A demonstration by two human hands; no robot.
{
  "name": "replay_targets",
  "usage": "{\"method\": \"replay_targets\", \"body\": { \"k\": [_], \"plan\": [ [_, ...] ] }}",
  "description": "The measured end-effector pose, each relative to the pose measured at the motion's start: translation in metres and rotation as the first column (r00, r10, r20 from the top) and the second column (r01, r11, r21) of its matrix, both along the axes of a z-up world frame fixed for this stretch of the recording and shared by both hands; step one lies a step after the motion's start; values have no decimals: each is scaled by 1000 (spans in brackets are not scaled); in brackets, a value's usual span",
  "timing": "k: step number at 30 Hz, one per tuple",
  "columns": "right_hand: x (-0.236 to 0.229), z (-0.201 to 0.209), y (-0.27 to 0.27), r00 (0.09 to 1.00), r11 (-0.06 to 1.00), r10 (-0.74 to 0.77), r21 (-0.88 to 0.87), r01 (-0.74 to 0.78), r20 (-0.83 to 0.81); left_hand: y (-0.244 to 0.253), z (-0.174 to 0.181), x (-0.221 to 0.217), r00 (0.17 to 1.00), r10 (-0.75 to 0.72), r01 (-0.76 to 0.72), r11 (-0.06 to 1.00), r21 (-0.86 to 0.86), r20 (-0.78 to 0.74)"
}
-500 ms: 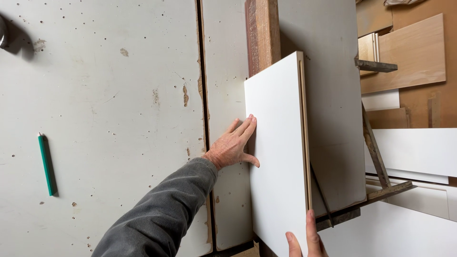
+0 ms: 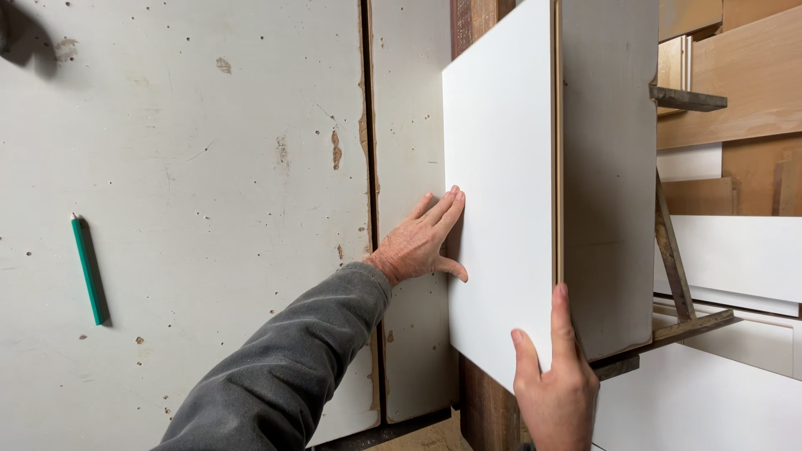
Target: The person repeatedly picks up white rectangular boards and aligns them against a wooden guide on a workbench. They adjust the boards' positions multiple times, checking the fit against the guide and the table edge.
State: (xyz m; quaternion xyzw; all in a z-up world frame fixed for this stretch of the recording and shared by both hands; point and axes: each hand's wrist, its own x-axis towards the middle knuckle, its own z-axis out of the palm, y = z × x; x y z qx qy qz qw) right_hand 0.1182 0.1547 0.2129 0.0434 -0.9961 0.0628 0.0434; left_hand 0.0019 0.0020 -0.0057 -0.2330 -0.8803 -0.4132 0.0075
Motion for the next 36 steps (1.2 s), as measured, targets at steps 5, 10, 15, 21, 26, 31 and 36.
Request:
{"method": "replay_targets", "body": {
  "k": [5,10,15,21,26,31,36],
  "plan": [
    [-25,6,-12,995,997,-64,-32,67,80,2,-4,-1,1000,1,-1,1000,5,-3],
    [-47,3,-18,998,998,-17,-64,21,57,-1,0,0,1000,-1,1,1000,16,5],
    [-70,0,-22,999,996,27,-84,-23,44,-2,2,0,1000,7,-7,1000,30,1],
    [-90,2,-34,998,992,68,-110,-67,6,-3,0,-1,1000,3,-3,999,40,9],
    [-107,3,-41,998,990,62,-125,-59,17,-5,-4,-12,1000,18,-18,999,48,2],
    [-127,2,-47,997,990,70,-121,-68,14,-11,-6,-35,999,42,-42,997,57,14],
    [-144,3,-55,997,989,81,-129,-78,12,-16,-5,-56,995,95,-94,995,37,-31]
  ]
}}
